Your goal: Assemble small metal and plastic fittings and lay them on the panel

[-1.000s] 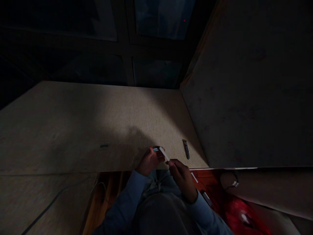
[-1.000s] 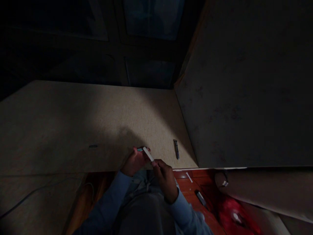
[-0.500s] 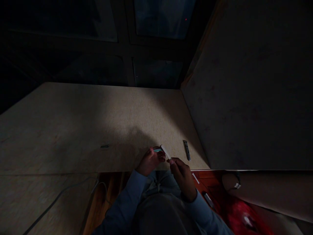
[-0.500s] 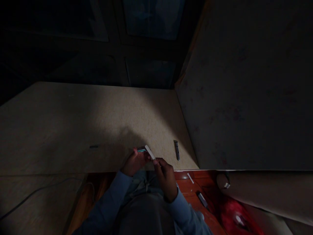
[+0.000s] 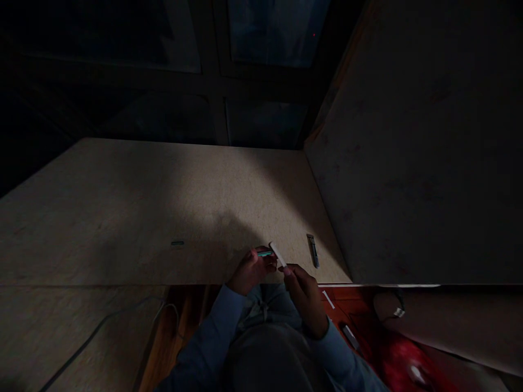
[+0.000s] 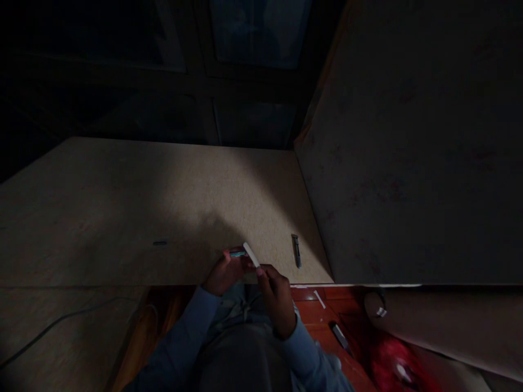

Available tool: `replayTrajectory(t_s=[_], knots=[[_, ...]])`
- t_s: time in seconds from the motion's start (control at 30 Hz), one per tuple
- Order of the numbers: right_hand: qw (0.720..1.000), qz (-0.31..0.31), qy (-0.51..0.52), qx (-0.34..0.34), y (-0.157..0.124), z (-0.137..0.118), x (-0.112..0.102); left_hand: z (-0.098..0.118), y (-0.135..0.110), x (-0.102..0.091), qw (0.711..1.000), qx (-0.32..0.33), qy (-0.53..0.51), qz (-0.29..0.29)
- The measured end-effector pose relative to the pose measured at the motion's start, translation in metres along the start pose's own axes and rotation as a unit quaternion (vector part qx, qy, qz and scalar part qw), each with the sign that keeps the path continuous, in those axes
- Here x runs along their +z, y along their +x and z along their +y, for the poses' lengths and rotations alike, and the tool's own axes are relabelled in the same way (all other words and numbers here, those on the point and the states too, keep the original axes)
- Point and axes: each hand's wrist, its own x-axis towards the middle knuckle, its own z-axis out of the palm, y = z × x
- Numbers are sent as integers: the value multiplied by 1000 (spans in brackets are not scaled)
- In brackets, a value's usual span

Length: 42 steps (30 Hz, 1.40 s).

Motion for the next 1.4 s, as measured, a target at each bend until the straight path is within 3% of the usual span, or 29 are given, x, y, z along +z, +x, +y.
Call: replayTrajectory(t_s=[0.2, 0.43, 0.9, 1.13, 1.3, 1.4], knots=[[999, -48, 10, -10, -2, -3, -1, 2, 3, 10, 1000, -7, 27, 2], [1000, -15, 7, -3, 2, 0, -3, 4, 8, 11, 999, -33, 21, -24], [999, -42, 3, -15, 7, 0, 0, 11, 8, 11, 999, -34, 17, 18], [1000, 6, -3, -7, 8, 2, -3, 4, 11, 0, 999, -50, 11, 9], [1000, -27, -12, -10, 5, 4, -1, 4, 11, 1, 1000, -26, -3, 15], [1000, -17, 1, 0, 5, 3, 1, 4, 10, 2, 999, -37, 6, 7]])
